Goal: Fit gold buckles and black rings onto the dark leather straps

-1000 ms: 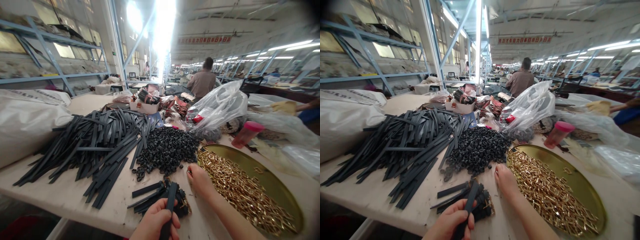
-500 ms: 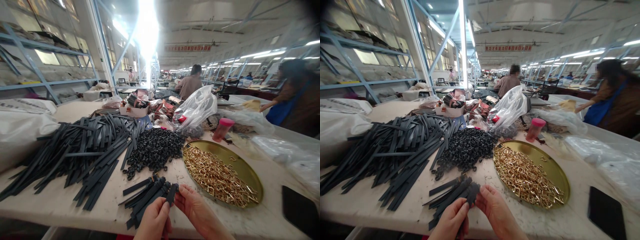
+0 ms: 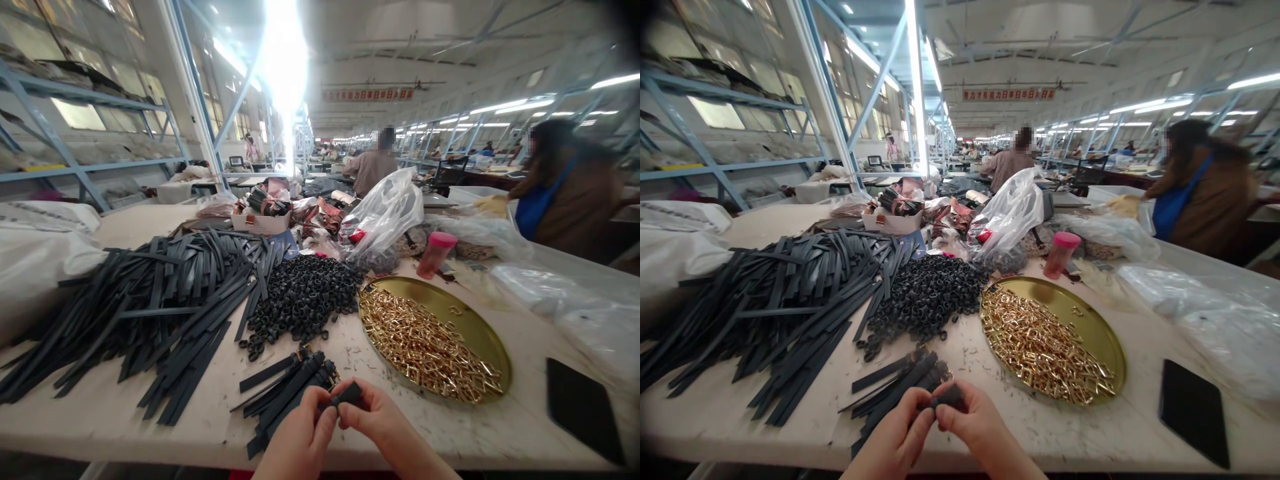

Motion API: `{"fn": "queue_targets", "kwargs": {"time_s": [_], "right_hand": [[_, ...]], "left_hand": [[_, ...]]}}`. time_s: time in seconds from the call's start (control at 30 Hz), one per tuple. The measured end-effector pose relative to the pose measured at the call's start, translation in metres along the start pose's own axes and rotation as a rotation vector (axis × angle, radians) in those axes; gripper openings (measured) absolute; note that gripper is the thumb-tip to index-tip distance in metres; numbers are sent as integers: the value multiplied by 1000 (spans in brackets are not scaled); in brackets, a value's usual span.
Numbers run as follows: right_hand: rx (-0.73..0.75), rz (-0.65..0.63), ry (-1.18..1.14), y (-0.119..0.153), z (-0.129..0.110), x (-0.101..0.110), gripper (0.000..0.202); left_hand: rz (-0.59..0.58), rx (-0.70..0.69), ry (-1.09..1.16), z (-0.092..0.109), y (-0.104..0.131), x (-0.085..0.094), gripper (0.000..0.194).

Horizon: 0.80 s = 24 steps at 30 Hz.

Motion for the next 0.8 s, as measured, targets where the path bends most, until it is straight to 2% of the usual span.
{"fn": "queue_targets", "kwargs": {"time_s": [0.1, 0.17, 0.23, 0.27, 0.37, 0.47, 0.6, 0.7, 0.8], "right_hand": [[74, -18, 78, -3, -4, 0, 29], [131, -43, 315, -11, -13, 13, 26], [170, -8, 763, -25, -26, 40, 21], [184, 63, 1091, -33, -35, 58, 20], [179, 114, 1332, -67, -46, 102, 17], [156, 47, 1422, -97, -38, 123, 19], [141, 21, 1419, -114, -30, 129, 20], [144, 81, 1337, -108, -40, 126, 18], [141, 133, 1193, -84, -52, 105, 13]], "left_hand": [[-1, 22, 158, -5, -9, -5, 35], [-41, 56, 237, -7, -16, -7, 36], [-74, 98, 300, -9, -23, -8, 32], [-85, 116, 327, -10, -26, -8, 31], [-122, 148, 401, -13, -33, -11, 29], [-158, 160, 461, -15, -38, -18, 30], [-183, 159, 518, -16, -40, -25, 31], [-164, 185, 505, -18, -39, -27, 31], [-116, 177, 516, -17, -37, -25, 31]]}}
Point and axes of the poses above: each hand's wrist, its own y-axis away from the middle knuckle, its own x-axis out of the back of the hand, z = x × y, the point moved 6 cm from there along -y, towards the middle knuckle, and after that the axes turned 10 degrees about x, right-handed, at the moved point
